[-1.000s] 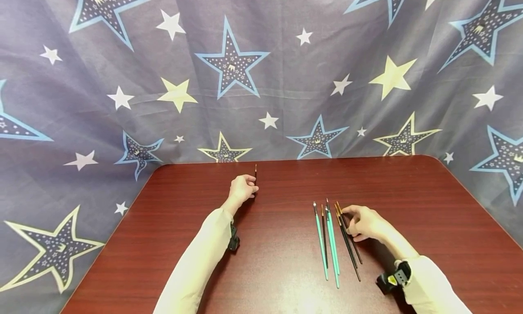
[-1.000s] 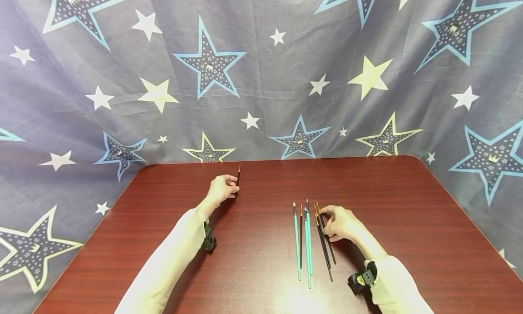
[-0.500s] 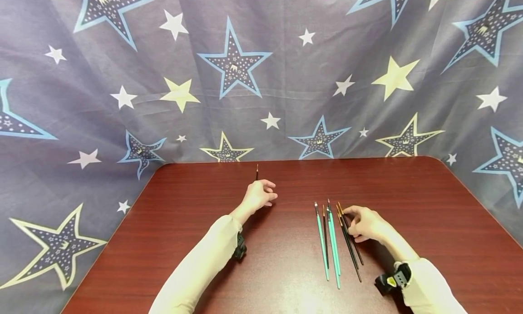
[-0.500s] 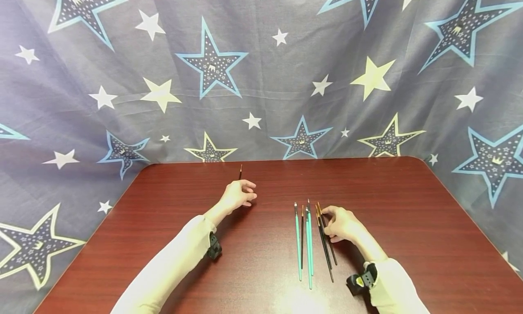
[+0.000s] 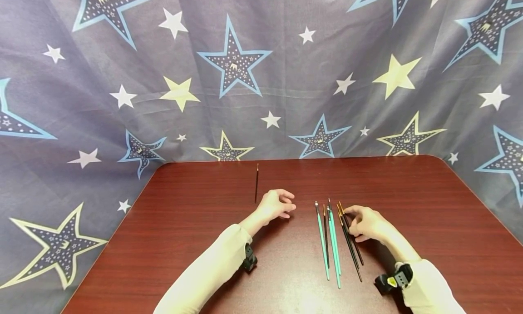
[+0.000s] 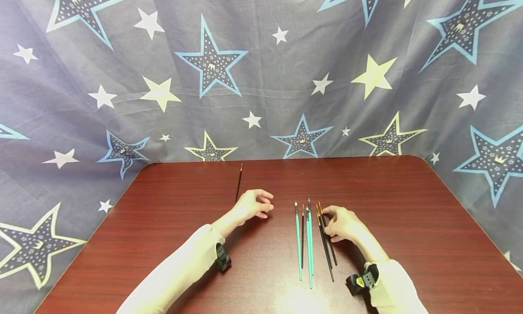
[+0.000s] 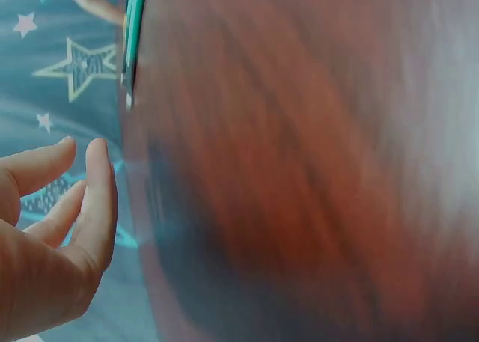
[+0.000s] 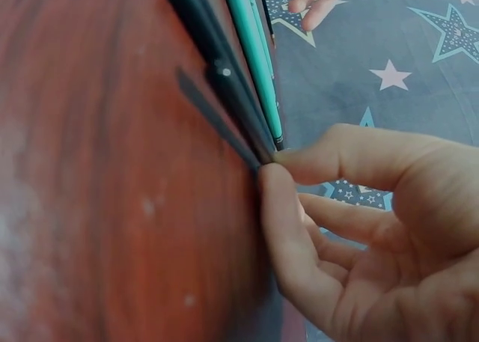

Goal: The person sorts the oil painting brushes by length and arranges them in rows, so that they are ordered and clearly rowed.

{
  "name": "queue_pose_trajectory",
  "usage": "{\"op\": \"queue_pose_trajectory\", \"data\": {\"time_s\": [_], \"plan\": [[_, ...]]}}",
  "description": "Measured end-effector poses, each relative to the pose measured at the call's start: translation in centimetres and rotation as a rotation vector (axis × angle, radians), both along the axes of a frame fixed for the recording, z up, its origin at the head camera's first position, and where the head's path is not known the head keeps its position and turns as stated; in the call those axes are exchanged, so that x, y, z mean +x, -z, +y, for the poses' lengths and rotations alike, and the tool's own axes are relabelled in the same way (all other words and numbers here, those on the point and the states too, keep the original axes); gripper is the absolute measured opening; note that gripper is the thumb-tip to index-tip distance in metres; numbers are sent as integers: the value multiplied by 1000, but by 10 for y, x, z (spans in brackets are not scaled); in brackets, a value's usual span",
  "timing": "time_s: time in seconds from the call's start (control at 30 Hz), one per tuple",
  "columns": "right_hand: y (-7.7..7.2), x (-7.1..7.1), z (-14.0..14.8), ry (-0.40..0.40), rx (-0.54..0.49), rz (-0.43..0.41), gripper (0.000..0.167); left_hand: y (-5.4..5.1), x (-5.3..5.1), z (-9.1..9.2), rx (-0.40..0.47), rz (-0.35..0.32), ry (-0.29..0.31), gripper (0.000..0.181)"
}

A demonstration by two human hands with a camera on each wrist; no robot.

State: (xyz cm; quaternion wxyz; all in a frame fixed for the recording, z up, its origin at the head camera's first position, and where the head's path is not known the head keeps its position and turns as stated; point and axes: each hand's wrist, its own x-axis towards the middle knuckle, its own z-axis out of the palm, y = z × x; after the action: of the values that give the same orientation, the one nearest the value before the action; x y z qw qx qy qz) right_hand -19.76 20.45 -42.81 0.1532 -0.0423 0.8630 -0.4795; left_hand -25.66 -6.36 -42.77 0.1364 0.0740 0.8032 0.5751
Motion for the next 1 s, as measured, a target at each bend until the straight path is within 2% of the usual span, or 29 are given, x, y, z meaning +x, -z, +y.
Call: {"op": "queue_pose_trajectory", "data": {"time_s": [0.23, 0.43, 0.57, 0.8, 1.0], "plan": [[-2, 1, 0, -5, -3, -5, 58, 3, 17, 18, 81, -68, 31, 34], [-1, 0, 0, -3, 3, -6, 58, 10, 26, 33, 136, -117, 46, 31], [-1, 0, 0, -4, 4, -5, 58, 14, 29, 40, 158, -151, 47, 30], [1, 1, 0, 3, 8, -2, 58, 16, 32, 52, 151, -167, 55, 32], [0, 1, 0, 5, 17, 2, 57, 16, 31, 63, 116, -169, -8, 29]]}}
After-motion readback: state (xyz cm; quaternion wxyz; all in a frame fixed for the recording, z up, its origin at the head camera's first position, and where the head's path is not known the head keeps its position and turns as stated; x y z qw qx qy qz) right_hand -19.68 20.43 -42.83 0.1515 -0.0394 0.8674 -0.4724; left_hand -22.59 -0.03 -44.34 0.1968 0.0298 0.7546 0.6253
